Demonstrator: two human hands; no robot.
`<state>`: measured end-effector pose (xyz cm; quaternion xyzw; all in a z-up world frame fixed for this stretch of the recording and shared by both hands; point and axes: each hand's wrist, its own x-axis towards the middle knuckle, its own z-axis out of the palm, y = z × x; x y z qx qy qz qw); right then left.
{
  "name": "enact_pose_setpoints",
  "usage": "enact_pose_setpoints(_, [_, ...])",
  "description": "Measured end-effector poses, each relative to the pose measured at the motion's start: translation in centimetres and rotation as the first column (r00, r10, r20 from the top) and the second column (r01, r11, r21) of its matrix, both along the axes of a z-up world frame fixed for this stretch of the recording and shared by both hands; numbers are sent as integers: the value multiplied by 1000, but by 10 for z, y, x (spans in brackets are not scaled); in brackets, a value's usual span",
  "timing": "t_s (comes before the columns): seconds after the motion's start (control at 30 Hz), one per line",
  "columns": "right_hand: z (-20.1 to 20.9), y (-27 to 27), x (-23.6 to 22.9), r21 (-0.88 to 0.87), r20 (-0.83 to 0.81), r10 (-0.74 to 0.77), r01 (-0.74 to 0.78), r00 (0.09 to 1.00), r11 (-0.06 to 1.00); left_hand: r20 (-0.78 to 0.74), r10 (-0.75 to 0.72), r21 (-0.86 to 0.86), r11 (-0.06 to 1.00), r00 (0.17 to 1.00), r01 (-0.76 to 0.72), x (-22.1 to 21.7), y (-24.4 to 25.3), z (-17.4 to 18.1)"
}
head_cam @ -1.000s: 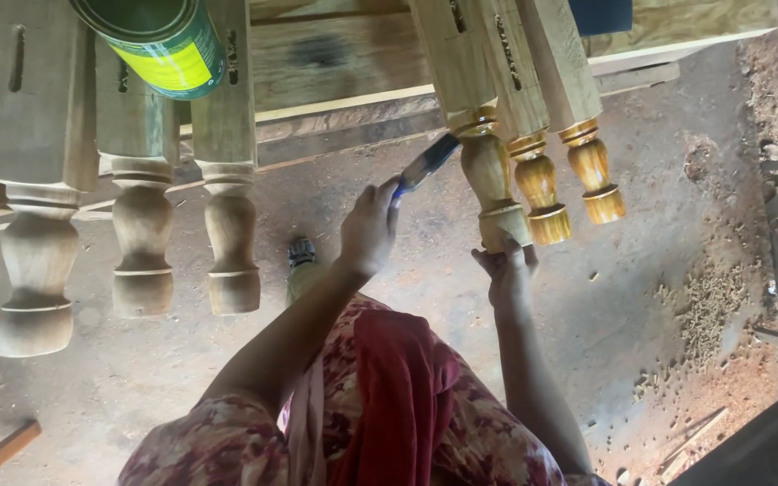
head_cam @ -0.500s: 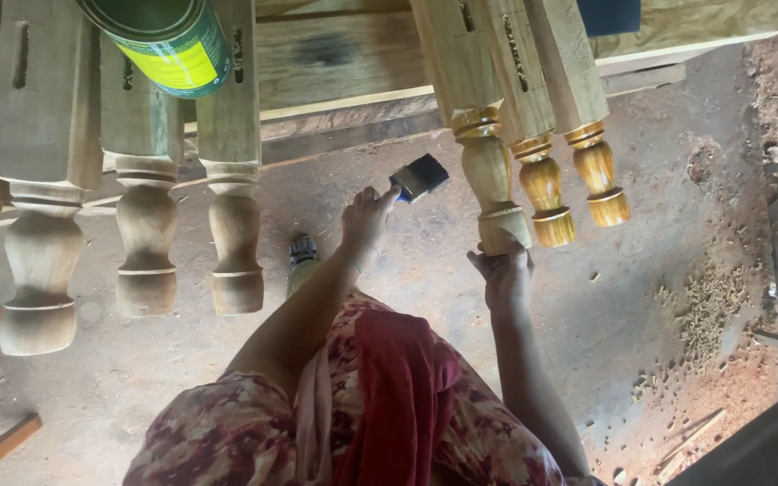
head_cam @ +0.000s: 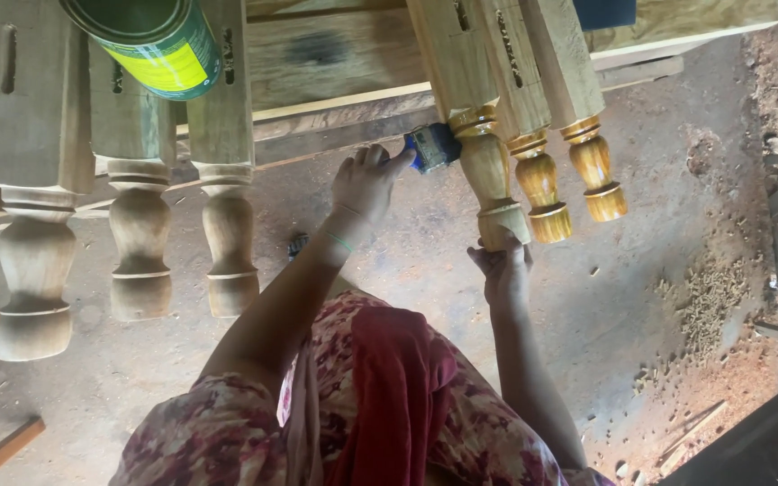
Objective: Varnish wooden furniture legs using a paint brush.
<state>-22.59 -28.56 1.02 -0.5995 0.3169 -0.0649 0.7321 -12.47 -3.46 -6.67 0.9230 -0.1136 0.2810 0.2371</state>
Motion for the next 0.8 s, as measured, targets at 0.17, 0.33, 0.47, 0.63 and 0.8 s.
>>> enact_pose_setpoints(0.17, [-18,-11,-1,12,-4,10,-10,1000,1000,54,-14,7,1000,998,14,-2,15,39])
enact_pose_setpoints(0.33, [-35,-5,-7,-10,-15,4,-5,1000,1000,98,21,57,998,995,-26,0,7,75])
enact_pose_setpoints(0.47, [-49,-8,-12,-60,41,2,1,999,998,30,-10,146,989,999,5,0,9,72])
enact_pose_setpoints(0.63, [-33,-3,-11,-78,39,-3,6,999,997,-251,-48,213,971,967,104,-26,43,60])
enact_pose_setpoints(0.8, [-35,0,-15,-173,10,11,-9,1000,985,-104,11,189,982,994,9,-22,43,69])
